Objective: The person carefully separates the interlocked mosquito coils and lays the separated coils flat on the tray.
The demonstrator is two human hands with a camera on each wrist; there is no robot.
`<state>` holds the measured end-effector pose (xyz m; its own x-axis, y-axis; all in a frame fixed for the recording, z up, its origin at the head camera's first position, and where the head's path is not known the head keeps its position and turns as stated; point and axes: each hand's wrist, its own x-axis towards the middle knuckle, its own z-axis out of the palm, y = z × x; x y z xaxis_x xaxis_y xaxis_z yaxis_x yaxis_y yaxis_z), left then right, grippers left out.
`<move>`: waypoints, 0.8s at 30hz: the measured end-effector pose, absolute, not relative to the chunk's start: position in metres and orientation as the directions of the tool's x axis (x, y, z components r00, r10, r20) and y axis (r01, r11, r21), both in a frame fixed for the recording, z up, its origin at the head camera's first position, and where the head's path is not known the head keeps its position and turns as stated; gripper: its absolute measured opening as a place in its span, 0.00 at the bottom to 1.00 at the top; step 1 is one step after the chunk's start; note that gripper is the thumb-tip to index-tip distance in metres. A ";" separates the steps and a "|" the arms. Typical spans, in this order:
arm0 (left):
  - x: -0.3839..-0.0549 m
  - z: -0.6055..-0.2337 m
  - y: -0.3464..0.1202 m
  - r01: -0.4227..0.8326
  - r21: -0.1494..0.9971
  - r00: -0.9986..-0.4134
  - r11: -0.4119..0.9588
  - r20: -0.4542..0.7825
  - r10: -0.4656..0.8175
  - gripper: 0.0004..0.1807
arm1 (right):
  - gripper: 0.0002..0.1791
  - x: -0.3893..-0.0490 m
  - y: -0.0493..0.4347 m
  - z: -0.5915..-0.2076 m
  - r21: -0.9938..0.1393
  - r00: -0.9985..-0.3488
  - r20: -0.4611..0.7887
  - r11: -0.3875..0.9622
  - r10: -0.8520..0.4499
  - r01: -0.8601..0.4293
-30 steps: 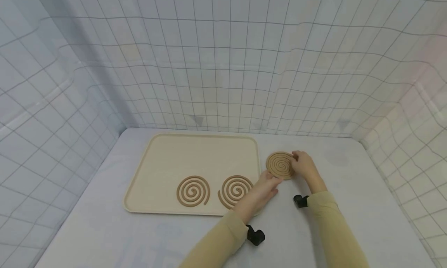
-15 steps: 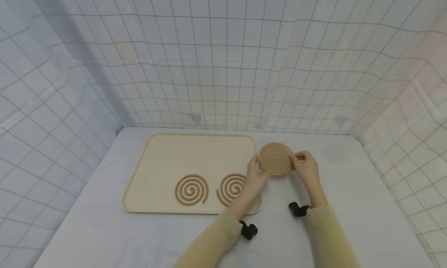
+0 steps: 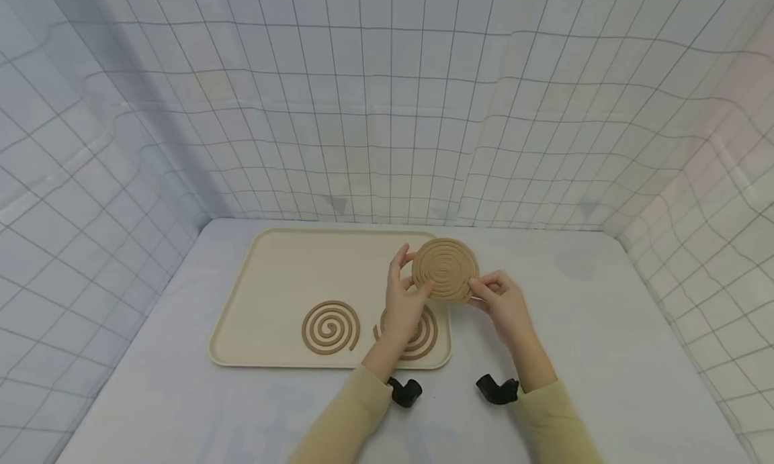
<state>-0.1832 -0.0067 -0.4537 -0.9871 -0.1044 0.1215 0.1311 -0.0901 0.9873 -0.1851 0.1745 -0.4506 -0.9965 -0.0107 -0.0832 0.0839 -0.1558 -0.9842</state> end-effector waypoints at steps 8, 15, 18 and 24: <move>-0.171 -0.443 -0.022 0.125 0.975 -0.986 -0.184 0.101 -0.134 0.41 | 0.10 -0.166 0.146 -0.451 -0.941 -0.999 -0.046 -0.336 -0.022 0.051; -0.163 -0.443 -0.024 0.048 0.985 -0.990 -0.164 0.026 -0.137 0.26 | 0.12 -0.154 0.127 -0.454 -0.926 -0.998 -0.041 -0.373 -0.049 0.056; -0.160 -0.442 -0.025 0.038 0.986 -0.985 -0.165 0.009 -0.170 0.26 | 0.11 -0.151 0.122 -0.455 -0.926 -0.997 -0.035 -0.373 -0.069 0.058; -0.155 -0.440 -0.029 0.058 0.988 -0.981 -0.140 0.030 -0.192 0.24 | 0.09 -0.150 0.118 -0.455 -0.941 -0.997 -0.021 -0.337 -0.075 0.045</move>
<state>-0.1550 -0.0291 -0.4401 -0.9810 -0.1917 0.0303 0.0579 -0.1399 0.9885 -0.1495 0.1180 -0.4546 -0.9970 -0.0749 -0.0209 0.0450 -0.3367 -0.9405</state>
